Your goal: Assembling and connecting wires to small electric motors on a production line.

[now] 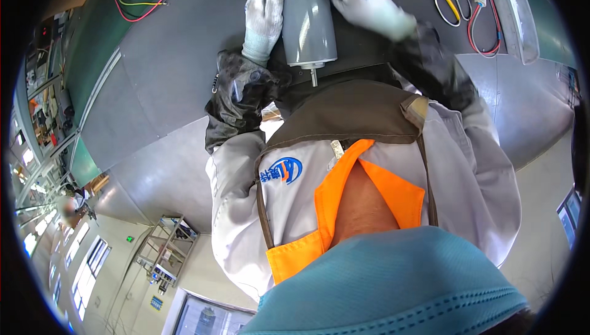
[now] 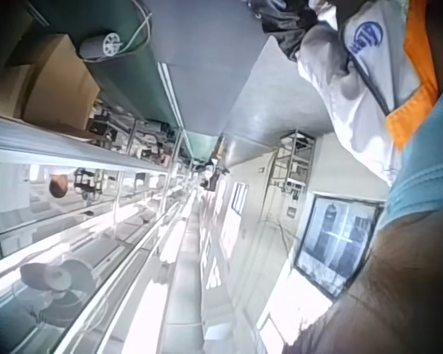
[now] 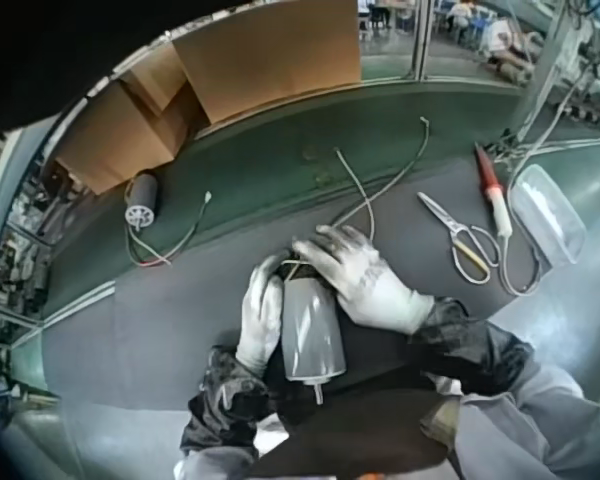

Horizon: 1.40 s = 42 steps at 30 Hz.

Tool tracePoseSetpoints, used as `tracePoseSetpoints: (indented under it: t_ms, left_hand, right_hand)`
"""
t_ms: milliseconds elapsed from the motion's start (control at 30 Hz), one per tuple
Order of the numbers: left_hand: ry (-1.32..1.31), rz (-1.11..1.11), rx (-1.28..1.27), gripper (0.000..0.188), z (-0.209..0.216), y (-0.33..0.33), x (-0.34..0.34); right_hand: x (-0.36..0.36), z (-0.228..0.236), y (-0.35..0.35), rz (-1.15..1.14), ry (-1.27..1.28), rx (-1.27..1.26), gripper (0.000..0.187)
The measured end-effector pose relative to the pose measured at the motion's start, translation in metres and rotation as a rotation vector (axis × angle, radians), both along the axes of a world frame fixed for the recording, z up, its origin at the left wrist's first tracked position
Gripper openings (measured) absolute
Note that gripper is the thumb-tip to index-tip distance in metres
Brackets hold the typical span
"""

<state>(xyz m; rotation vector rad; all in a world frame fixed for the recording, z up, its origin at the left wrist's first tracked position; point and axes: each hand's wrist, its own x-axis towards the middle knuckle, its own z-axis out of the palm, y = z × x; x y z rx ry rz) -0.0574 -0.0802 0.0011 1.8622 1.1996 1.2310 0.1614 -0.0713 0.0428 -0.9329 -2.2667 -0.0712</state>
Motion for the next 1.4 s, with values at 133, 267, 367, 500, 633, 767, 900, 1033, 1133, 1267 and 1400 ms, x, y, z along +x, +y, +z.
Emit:
tracePoseSetpoints:
  t_ms: [133, 267, 367, 500, 633, 767, 900, 1033, 1133, 1267, 1400]
  left_hand:
    - [-0.001, -0.060, 0.002, 0.038, -0.004, 0.001, -0.001]
    - [0.050, -0.063, -0.061, 0.040, 0.009, -0.003, -0.006]
    - [0.163, -0.152, -0.054, 0.044, 0.019, -0.001, -0.009]
    - [0.171, -0.174, -0.074, 0.044, 0.011, 0.003, -0.010]
    - [0.168, -0.152, -0.078, 0.044, 0.020, 0.004, -0.008]
    - [0.168, -0.115, -0.048, 0.045, 0.016, 0.002, -0.015]
    - [0.184, -0.087, -0.154, 0.046, 0.019, 0.001, -0.009]
    - [-0.035, -0.266, -0.940, 0.074, 0.045, -0.001, -0.061]
    - [-0.332, -0.445, -0.830, 0.047, 0.019, 0.026, -0.092]
    - [0.295, -0.349, -1.043, 0.069, 0.113, 0.025, 0.016]
    - [0.484, -0.128, -1.038, 0.079, 0.114, 0.013, 0.021]
  right_hand:
    - [0.027, -0.034, 0.056, 0.124, -0.220, -0.257, 0.054]
    - [0.069, 0.051, 0.056, 0.051, -0.415, -0.324, 0.041]
    - [0.074, 0.072, 0.036, 0.265, -0.260, -0.281, 0.070]
    - [0.030, -0.019, 0.012, 0.187, -0.081, -0.553, 0.091]
    - [0.021, -0.051, 0.033, 0.103, 0.095, -0.322, 0.053]
    - [0.040, -0.027, 0.051, 0.135, -0.060, -0.103, 0.023]
    - [0.070, 0.061, 0.019, 0.051, -0.163, -0.095, 0.018]
    - [0.046, 0.106, -0.028, 0.296, -0.045, -0.946, 0.048]
    - [-0.052, 0.090, -0.069, 0.621, -0.009, -0.723, 0.019]
    - [-0.178, -0.009, -0.111, 0.881, -0.073, -0.691, 0.019]
    - [-0.210, -0.006, -0.144, 1.246, -0.186, -0.566, 0.021]
